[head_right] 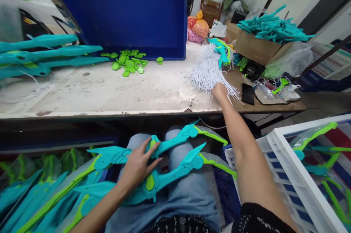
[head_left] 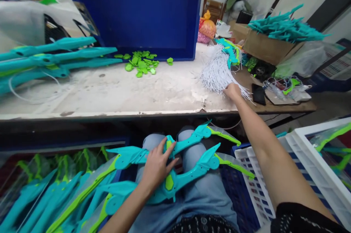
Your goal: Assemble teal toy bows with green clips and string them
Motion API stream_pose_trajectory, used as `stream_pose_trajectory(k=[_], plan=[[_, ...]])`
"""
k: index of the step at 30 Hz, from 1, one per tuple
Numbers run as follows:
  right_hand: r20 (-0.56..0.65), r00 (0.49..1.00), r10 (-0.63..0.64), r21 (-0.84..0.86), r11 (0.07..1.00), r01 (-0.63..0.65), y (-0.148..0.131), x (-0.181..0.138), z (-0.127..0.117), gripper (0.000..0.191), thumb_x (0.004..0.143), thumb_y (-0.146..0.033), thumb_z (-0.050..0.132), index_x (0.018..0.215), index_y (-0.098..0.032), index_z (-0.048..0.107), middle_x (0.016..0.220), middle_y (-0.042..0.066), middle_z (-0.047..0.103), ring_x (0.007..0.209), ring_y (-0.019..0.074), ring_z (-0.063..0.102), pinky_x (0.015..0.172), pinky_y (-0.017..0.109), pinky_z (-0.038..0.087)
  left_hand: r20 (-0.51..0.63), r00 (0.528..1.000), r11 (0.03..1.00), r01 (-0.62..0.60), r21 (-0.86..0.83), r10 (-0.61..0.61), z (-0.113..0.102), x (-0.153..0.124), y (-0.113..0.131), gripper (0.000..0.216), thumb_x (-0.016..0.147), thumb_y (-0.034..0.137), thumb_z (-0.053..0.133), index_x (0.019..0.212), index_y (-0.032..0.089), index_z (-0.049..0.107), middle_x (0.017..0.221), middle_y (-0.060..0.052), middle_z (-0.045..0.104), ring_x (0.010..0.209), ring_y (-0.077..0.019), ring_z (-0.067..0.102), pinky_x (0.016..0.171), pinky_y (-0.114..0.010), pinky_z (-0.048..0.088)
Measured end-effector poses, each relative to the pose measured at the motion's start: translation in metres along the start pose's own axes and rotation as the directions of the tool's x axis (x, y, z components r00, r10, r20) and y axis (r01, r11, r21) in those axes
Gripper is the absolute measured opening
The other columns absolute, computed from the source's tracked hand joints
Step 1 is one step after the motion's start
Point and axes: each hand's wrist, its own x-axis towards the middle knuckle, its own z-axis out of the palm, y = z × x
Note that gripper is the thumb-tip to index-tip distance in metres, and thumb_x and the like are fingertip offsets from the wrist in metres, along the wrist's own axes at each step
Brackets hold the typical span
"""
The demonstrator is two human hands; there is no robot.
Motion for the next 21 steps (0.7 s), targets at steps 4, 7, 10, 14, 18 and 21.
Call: stream_pose_trajectory(k=[4,7,10,14,18,21], plan=[[0.059,0.998,0.005,0.101,0.995,-0.011,0.015,0.001,-0.006,0.007,0.070,-0.015,0.071,0.074,-0.010,0.074,0.077,0.013,0.073,0.085,0.0251,0.068,0.077,0.032,0.050,-0.035,0.999,1.000,0.016,-0.009,-0.017,0.004,0.000,-0.008,0.046,0.086,0.041,0.056,0.128,0.021,0.058,0.137,-0.021,0.049,0.113,-0.0380,0.057,0.084,-0.048,0.050],[0.135,0.991,0.018,0.214,0.976,-0.047,0.036,-0.018,-0.012,0.007,0.068,-0.016,0.072,0.067,-0.009,0.071,0.060,0.009,0.068,0.063,0.0189,0.065,0.062,0.028,0.050,-0.035,0.999,1.000,0.018,-0.016,-0.019,0.003,-0.001,-0.010,0.047,0.086,0.041,0.056,0.128,0.021,0.058,0.136,-0.021,0.049,0.112,-0.0379,0.057,0.085,-0.048,0.050],[0.217,0.976,0.006,0.363,0.928,-0.086,0.064,-0.065,-0.018,0.016,0.067,-0.026,0.076,0.067,-0.011,0.070,0.057,0.006,0.066,0.049,0.0116,0.057,0.048,0.023,0.045,-0.025,0.999,0.999,0.027,-0.035,-0.028,0.001,0.001,-0.013,0.047,0.086,0.043,0.055,0.128,0.020,0.058,0.136,-0.020,0.050,0.110,-0.0369,0.058,0.085,-0.047,0.051],[0.392,0.917,-0.077,0.721,0.645,-0.255,0.113,-0.165,-0.023,0.035,0.053,-0.043,0.083,0.068,-0.014,0.071,0.057,0.004,0.067,0.045,0.0105,0.055,0.042,0.021,0.042,-0.063,0.996,0.997,0.059,-0.040,-0.061,-0.006,0.003,-0.009,0.047,0.087,0.046,0.053,0.126,0.021,0.059,0.135,-0.018,0.051,0.114,-0.0375,0.055,0.090,-0.051,0.049],[0.299,0.948,0.107,0.780,0.546,-0.307,0.159,-0.265,-0.019,0.038,0.051,-0.047,0.084,0.072,-0.017,0.071,0.059,0.004,0.069,0.053,0.0178,0.064,0.052,0.029,0.052,-0.202,0.978,0.986,0.026,-0.164,-0.060,-0.017,-0.007,0.030,0.038,0.086,0.039,0.056,0.117,0.018,0.062,0.129,-0.018,0.055,0.122,-0.0359,0.049,0.100,-0.053,0.041],[0.121,0.959,0.256,0.746,0.613,-0.258,0.183,-0.319,-0.012,0.031,0.062,-0.047,0.078,0.075,-0.020,0.071,0.062,0.003,0.070,0.059,0.0210,0.067,0.060,0.035,0.057,-0.003,0.997,0.876,-0.071,-0.476,0.079,-0.013,-0.020,0.085,0.026,0.089,0.036,0.051,0.103,0.020,0.067,0.110,-0.012,0.067,0.105,-0.0262,0.061,0.095,-0.042,0.047]])
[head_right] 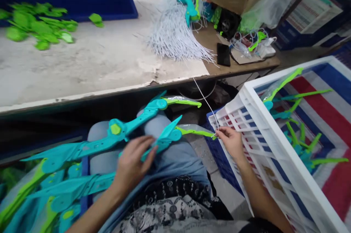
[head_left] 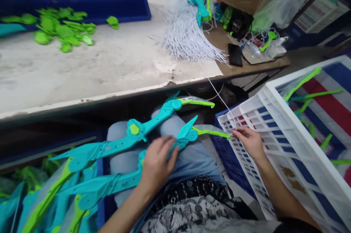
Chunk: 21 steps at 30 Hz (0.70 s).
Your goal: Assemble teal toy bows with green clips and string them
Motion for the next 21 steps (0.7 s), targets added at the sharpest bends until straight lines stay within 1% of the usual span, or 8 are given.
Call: stream_pose_trajectory(k=[2,4,7,10,13,16,18,21], plan=[[-0.097,0.994,-0.046,-0.088,0.995,0.037,0.018,-0.018,-0.007,0.026,0.069,-0.046,0.073,0.078,-0.021,0.072,0.065,0.004,0.071,0.062,0.0222,0.068,0.066,0.038,0.057,0.311,0.951,0.968,0.072,-0.239,0.006,0.031,-0.003,0.028,0.025,0.090,0.033,0.049,0.097,0.020,0.069,0.100,-0.009,0.071,0.096,-0.0221,0.064,0.090,-0.036,0.050],[-0.157,0.982,-0.103,-0.169,0.983,0.076,0.032,-0.028,-0.010,0.023,0.075,-0.043,0.069,0.081,-0.021,0.072,0.071,0.005,0.072,0.067,0.0231,0.069,0.071,0.040,0.057,0.563,0.826,0.905,0.256,-0.340,-0.022,0.064,0.000,0.048,0.025,0.087,0.029,0.050,0.097,0.017,0.070,0.100,-0.009,0.072,0.095,-0.0218,0.065,0.089,-0.034,0.050],[-0.202,0.964,-0.171,-0.232,0.965,0.123,0.045,-0.032,-0.009,0.020,0.079,-0.040,0.066,0.084,-0.022,0.071,0.077,0.005,0.073,0.071,0.0234,0.069,0.074,0.040,0.057,0.754,0.643,0.769,0.549,-0.328,-0.137,0.106,0.011,0.063,0.029,0.086,0.022,0.050,0.107,0.011,0.067,0.108,-0.011,0.071,0.095,-0.0219,0.066,0.087,-0.034,0.051],[-0.186,0.957,-0.224,-0.265,0.949,0.170,0.050,-0.031,-0.005,0.017,0.082,-0.038,0.064,0.085,-0.023,0.071,0.078,0.004,0.073,0.070,0.0223,0.069,0.073,0.039,0.057,0.809,0.543,0.586,0.738,-0.333,-0.224,0.131,0.023,0.068,0.033,0.088,0.019,0.048,0.116,0.009,0.062,0.109,-0.013,0.070,0.087,-0.0191,0.067,0.076,-0.031,0.053],[-0.163,0.927,-0.337,-0.310,0.910,0.276,0.051,-0.029,-0.002,0.014,0.084,-0.033,0.062,0.084,-0.023,0.071,0.081,0.005,0.073,0.074,0.0221,0.069,0.074,0.038,0.057,0.821,0.513,0.446,0.814,-0.372,-0.251,0.145,0.029,0.071,0.033,0.088,0.015,0.048,0.118,0.009,0.061,0.098,-0.011,0.071,0.079,-0.0144,0.067,0.070,-0.025,0.052],[-0.155,0.871,-0.466,-0.355,0.849,0.391,0.052,-0.029,0.000,0.012,0.086,-0.026,0.060,0.086,-0.022,0.071,0.085,0.005,0.074,0.079,0.0214,0.070,0.077,0.037,0.057,0.856,0.456,0.297,0.875,-0.382,-0.244,0.158,0.033,0.074,0.034,0.087,0.009,0.048,0.120,0.011,0.059,0.084,-0.007,0.070,0.069,-0.0106,0.066,0.065,-0.022,0.051],[-0.151,0.831,-0.536,-0.386,0.806,0.449,0.054,-0.028,0.001,0.011,0.087,-0.022,0.060,0.088,-0.022,0.071,0.086,0.005,0.074,0.080,0.0202,0.070,0.078,0.036,0.057,0.878,0.423,0.229,0.899,-0.374,-0.226,0.167,0.035,0.076,0.031,0.086,0.006,0.049,0.114,0.012,0.061,0.077,-0.005,0.069,0.063,-0.0099,0.065,0.064,-0.022,0.051],[-0.144,0.776,-0.614,-0.429,0.745,0.511,0.058,-0.028,0.001,0.010,0.086,-0.017,0.061,0.089,-0.021,0.070,0.085,0.005,0.074,0.079,0.0183,0.070,0.077,0.033,0.057,0.887,0.415,0.201,0.904,-0.377,-0.203,0.177,0.038,0.079,0.017,0.084,0.006,0.052,0.094,0.011,0.065,0.074,-0.005,0.069,0.060,-0.0103,0.064,0.064,-0.023,0.052]])
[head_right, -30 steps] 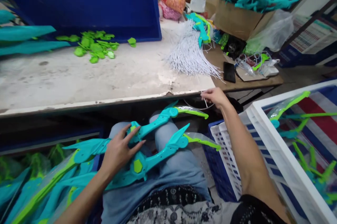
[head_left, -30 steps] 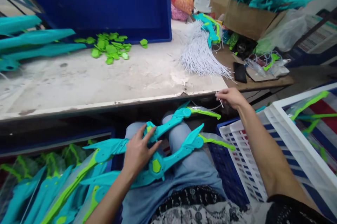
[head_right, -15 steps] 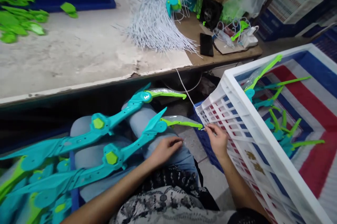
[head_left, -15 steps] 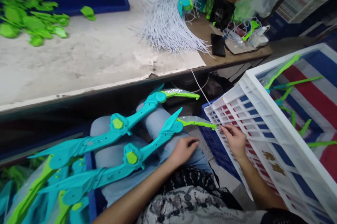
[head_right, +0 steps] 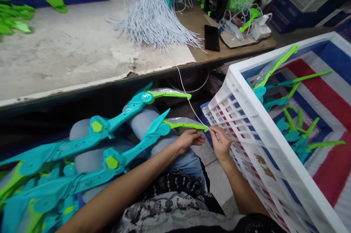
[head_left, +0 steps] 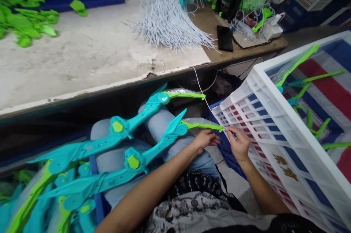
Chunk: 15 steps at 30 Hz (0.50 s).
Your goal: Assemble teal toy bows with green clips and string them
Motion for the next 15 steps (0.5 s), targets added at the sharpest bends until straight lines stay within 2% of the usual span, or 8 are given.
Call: stream_pose_trajectory(k=[2,5,15], plan=[[-0.001,1.000,-0.030,-0.009,1.000,0.030,0.0010,-0.0023,0.0001,0.011,0.086,-0.015,0.061,0.090,-0.020,0.070,0.085,0.004,0.074,0.080,0.0175,0.070,0.077,0.032,0.058,0.023,1.000,1.000,-0.005,-0.015,0.005,0.0023,0.0035,0.0000,0.011,0.083,0.009,0.055,0.080,0.011,0.065,0.075,-0.007,0.070,0.061,-0.0109,0.065,0.066,-0.024,0.052],[0.010,0.999,-0.049,0.001,0.999,0.049,0.0017,-0.0057,-0.0003,0.013,0.086,-0.012,0.061,0.092,-0.021,0.069,0.087,0.004,0.074,0.080,0.0168,0.070,0.077,0.031,0.058,0.056,0.998,0.999,-0.012,-0.034,0.014,0.0030,0.0059,0.0001,0.014,0.083,0.012,0.058,0.071,0.010,0.064,0.074,-0.009,0.071,0.062,-0.0115,0.065,0.066,-0.024,0.052],[-0.032,0.998,-0.058,0.007,0.998,0.059,0.0054,-0.0036,-0.0009,0.017,0.085,-0.008,0.061,0.094,-0.020,0.070,0.089,0.005,0.074,0.083,0.0176,0.070,0.078,0.031,0.058,0.106,0.993,0.997,-0.037,-0.063,0.044,-0.0009,0.0092,-0.0043,0.012,0.076,0.021,0.068,0.071,0.011,0.066,0.073,-0.008,0.072,0.063,-0.0120,0.065,0.066,-0.023,0.051]])
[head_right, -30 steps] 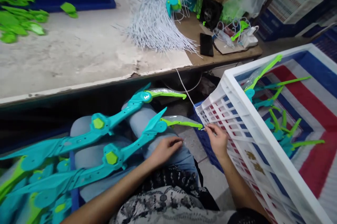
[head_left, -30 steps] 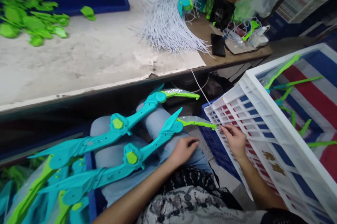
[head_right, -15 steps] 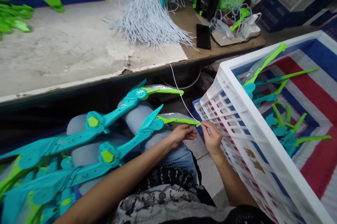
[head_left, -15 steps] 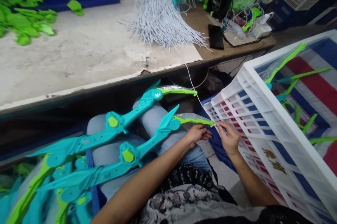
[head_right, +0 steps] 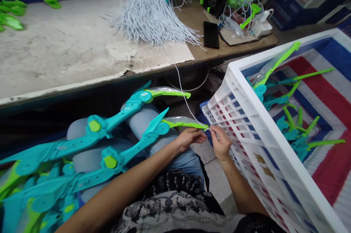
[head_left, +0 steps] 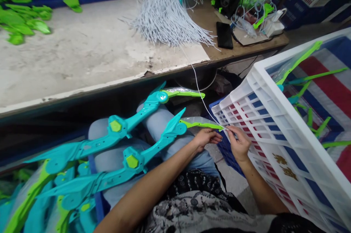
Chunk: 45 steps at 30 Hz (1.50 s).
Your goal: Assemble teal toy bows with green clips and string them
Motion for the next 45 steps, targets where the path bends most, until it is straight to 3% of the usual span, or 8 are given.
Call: stream_pose_trajectory(k=[10,20,34,45], plan=[[0.024,0.998,-0.050,-0.023,0.998,0.051,-0.0031,-0.0016,-0.0006,0.017,0.085,-0.009,0.060,0.094,-0.021,0.069,0.087,0.004,0.074,0.081,0.0169,0.071,0.076,0.030,0.059,0.022,1.000,1.000,-0.002,-0.006,0.002,0.0001,0.0024,-0.0036,0.011,0.076,0.021,0.068,0.073,0.010,0.067,0.077,-0.009,0.073,0.063,-0.0118,0.065,0.066,-0.024,0.050],[0.059,0.998,-0.014,-0.025,1.000,0.016,-0.0064,-0.0050,-0.0043,0.013,0.086,-0.012,0.060,0.090,-0.021,0.069,0.084,0.004,0.074,0.077,0.0169,0.071,0.073,0.030,0.059,0.022,1.000,1.000,-0.010,-0.014,0.010,-0.0019,0.0034,-0.0036,0.014,0.074,0.025,0.070,0.071,0.011,0.068,0.076,-0.009,0.073,0.065,-0.0121,0.065,0.067,-0.024,0.050],[0.098,0.983,0.158,0.055,0.985,-0.164,-0.0096,-0.0057,-0.0061,0.010,0.087,-0.017,0.060,0.090,-0.019,0.069,0.075,0.002,0.072,0.065,0.0152,0.069,0.066,0.028,0.058,0.027,1.000,1.000,-0.012,-0.008,0.012,-0.0025,0.0024,-0.0014,0.011,0.074,0.022,0.068,0.071,0.011,0.070,0.073,-0.007,0.073,0.064,-0.0118,0.065,0.065,-0.023,0.049],[0.017,0.997,0.078,0.003,0.997,-0.078,-0.0032,-0.0022,-0.0035,0.011,0.086,-0.015,0.060,0.090,-0.020,0.069,0.084,0.004,0.073,0.079,0.0178,0.069,0.075,0.033,0.058,0.011,1.000,1.000,-0.007,0.004,0.007,-0.0030,0.0032,-0.0018,0.014,0.074,0.025,0.070,0.071,0.011,0.069,0.077,-0.009,0.074,0.065,-0.0128,0.065,0.067,-0.025,0.049]])
